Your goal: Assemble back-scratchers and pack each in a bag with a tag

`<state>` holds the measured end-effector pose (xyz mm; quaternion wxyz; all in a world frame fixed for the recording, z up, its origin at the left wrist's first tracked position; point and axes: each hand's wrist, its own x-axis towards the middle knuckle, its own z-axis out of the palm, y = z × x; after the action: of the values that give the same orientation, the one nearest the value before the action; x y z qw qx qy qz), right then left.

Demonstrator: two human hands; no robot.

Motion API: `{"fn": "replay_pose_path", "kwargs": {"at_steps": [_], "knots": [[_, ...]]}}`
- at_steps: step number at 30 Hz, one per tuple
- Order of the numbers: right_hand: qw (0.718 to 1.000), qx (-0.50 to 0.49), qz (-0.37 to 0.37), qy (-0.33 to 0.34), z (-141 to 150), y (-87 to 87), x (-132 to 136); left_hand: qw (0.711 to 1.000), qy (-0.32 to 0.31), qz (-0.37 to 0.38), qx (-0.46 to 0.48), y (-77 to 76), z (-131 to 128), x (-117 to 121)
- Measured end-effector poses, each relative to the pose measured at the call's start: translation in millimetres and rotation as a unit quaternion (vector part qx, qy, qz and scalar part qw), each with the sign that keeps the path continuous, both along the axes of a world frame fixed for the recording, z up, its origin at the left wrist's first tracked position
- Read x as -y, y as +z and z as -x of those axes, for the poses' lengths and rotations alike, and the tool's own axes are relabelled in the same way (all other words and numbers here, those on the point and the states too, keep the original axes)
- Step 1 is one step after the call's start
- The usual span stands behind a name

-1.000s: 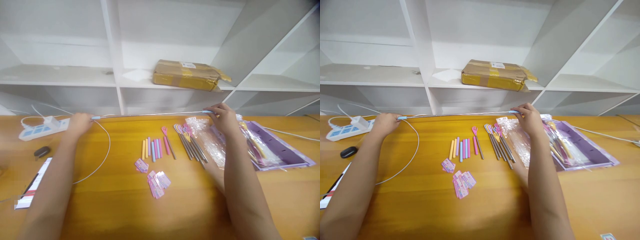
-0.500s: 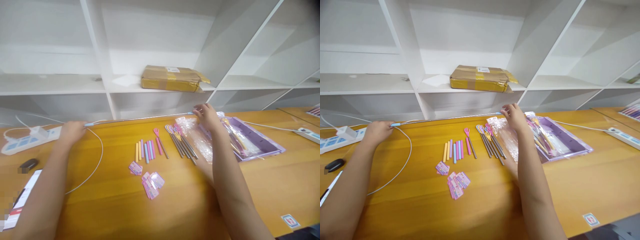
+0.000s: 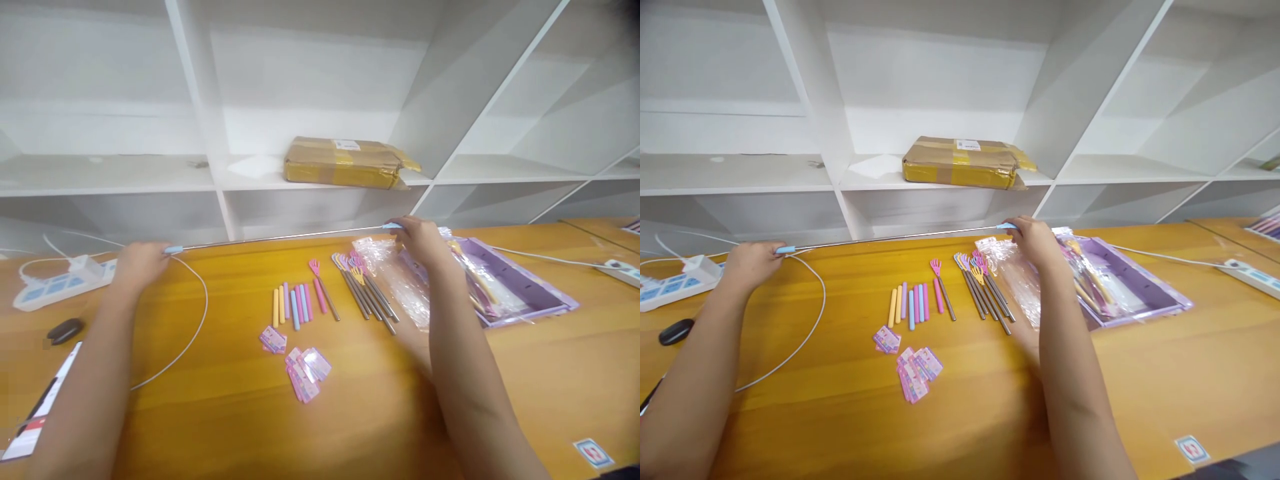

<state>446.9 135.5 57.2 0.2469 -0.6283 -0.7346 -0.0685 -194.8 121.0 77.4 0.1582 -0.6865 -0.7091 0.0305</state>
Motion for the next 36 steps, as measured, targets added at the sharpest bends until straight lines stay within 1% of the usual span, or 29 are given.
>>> {"fn": "replay_pose_path", "kwargs": {"at_steps": [3,5,7,9,11,13,14,16,19,20,22,23,25,28,31,36], "knots": [[0.997,0.068,0.001,-0.031,1,-4.6,-1,1.000,0.013,0.001,-0.004,0.7,0,1],[0.991,0.113,0.014,-0.065,4,-8.4,-3,1.000,0.009,0.005,-0.006,-0.4,-3,1],[0.985,0.146,0.029,-0.084,7,-11.5,-4,1.000,-0.003,0.013,-0.008,-2.2,-8,0],[0.983,0.165,0.034,-0.077,13,-13.3,-7,1.000,-0.017,0.024,-0.008,-4.0,-18,-1],[0.981,0.180,0.036,-0.061,26,-13.8,-9,0.999,-0.026,0.034,-0.009,-5.7,-34,-1],[0.979,0.192,0.045,-0.047,51,-14.0,-7,0.999,-0.035,0.036,-0.007,-8.9,-59,3],[0.978,0.198,0.052,-0.040,69,-14.5,-3,0.998,-0.046,0.041,-0.003,-11.8,-74,8],[0.974,0.215,0.073,-0.012,114,-16.6,9,0.996,-0.077,0.054,0.008,-21.3,-108,22],[0.961,0.249,0.096,0.072,185,-20.5,41,0.990,-0.114,0.076,0.030,-40.6,-152,45],[0.954,0.264,0.101,0.104,203,-20.6,52,0.988,-0.123,0.089,0.035,-46.2,-162,51],[0.946,0.279,0.117,0.118,227,-17.4,70,0.985,-0.128,0.106,0.041,-53.2,-172,58],[0.943,0.282,0.129,0.120,232,-14.5,76,0.985,-0.129,0.111,0.043,-54.4,-173,60],[0.938,0.283,0.160,0.124,234,-8.0,80,0.983,-0.135,0.114,0.046,-53.5,-172,60],[0.924,0.290,0.204,0.144,229,-2.3,76,0.981,-0.146,0.120,0.047,-50.2,-170,58],[0.916,0.299,0.218,0.154,229,-4.4,70,0.980,-0.150,0.122,0.046,-50.2,-170,56],[0.914,0.300,0.221,0.161,233,-11.6,68,0.979,-0.155,0.123,0.045,-51.5,-168,57]]}}
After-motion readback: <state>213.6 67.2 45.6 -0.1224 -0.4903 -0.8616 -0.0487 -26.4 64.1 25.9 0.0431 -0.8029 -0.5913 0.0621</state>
